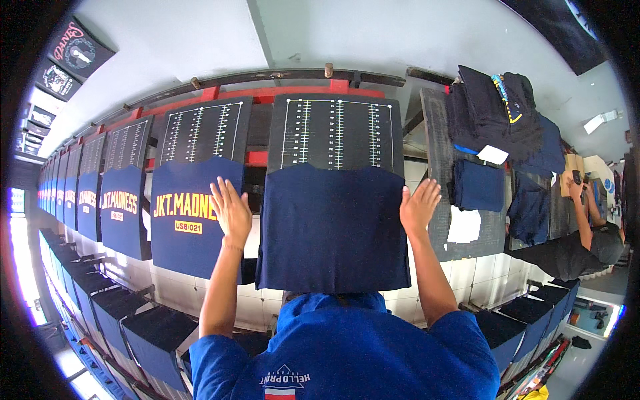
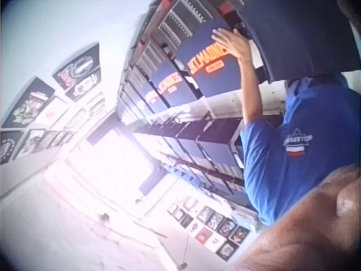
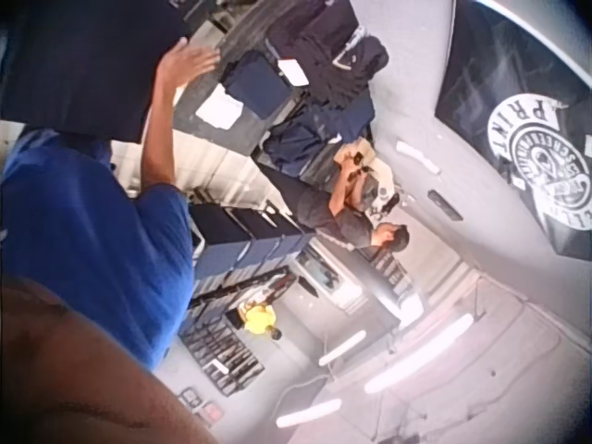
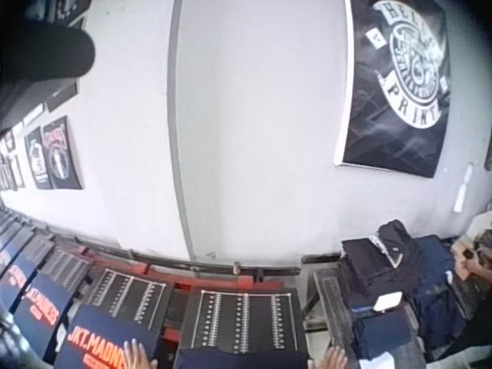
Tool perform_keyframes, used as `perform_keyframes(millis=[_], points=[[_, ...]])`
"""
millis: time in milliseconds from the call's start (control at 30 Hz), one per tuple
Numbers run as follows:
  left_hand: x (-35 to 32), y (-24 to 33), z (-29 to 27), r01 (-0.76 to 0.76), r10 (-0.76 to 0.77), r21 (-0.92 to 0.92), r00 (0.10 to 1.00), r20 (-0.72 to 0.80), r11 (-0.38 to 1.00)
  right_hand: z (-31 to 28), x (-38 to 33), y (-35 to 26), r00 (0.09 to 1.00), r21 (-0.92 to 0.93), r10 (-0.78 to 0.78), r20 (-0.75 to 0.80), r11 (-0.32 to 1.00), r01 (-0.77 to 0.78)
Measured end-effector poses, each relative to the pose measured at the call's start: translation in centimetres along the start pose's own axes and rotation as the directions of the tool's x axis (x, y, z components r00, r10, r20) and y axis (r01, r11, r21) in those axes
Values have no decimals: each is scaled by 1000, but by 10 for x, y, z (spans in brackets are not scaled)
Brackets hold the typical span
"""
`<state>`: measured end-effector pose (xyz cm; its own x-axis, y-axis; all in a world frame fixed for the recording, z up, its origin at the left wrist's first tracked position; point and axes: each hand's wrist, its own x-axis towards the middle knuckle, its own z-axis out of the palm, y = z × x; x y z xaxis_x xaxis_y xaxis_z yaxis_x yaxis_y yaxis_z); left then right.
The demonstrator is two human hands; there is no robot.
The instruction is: The person places dark shirts one by one onto screen printing platens, smoothing and aligning the fabric on each board.
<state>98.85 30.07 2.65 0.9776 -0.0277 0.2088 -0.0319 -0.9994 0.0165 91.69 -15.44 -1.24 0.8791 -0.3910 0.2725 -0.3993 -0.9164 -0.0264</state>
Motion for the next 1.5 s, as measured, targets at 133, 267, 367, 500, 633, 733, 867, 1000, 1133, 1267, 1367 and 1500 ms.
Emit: perform_keyframes(millis=[133,267,367,500,633,733,867,1000,1133,1267,1367,1500], points=[[-71,35,-34,38,-17,-156,992,129,987,-48,-14,-125,932,292,-304,196,926,240],[-130,52,-52,54,25,-288,964,265,956,-36,-34,-219,789,477,-607,95,723,500],[-144,-14,-57,144,-70,-260,960,273,955,-36,-26,-214,755,412,-656,-2,687,599],[-158,-192,-27,175,-175,-168,984,13,970,-60,12,-96,922,304,-363,137,901,310],[-129,-321,-32,352,-383,-366,924,-12,861,-47,6,-5,962,41,119,245,990,-133],[-92,-389,-26,364,-364,-506,926,103,782,-61,-26,-57,987,190,114,115,973,-134],[-55,-464,10,317,-199,-626,947,253,713,-92,-99,-241,988,559,-52,146,828,-39],[-86,-501,51,770,38,-634,637,770,-70,-114,-200,-435,762,890,-543,354,445,-96],[-211,-576,82,256,160,-773,895,416,581,-184,-266,-577,15,878,-883,469,464,-113],[-183,-525,-78,791,244,-611,597,764,-23,-180,-331,-651,1,819,-827,563,558,-136],[-157,-496,-100,354,398,-927,839,372,121,-155,-344,-676,310,728,-659,685,629,-273],[-120,-416,-95,132,26,-973,990,140,191,-150,-233,-675,435,676,-605,667,247,-694]])
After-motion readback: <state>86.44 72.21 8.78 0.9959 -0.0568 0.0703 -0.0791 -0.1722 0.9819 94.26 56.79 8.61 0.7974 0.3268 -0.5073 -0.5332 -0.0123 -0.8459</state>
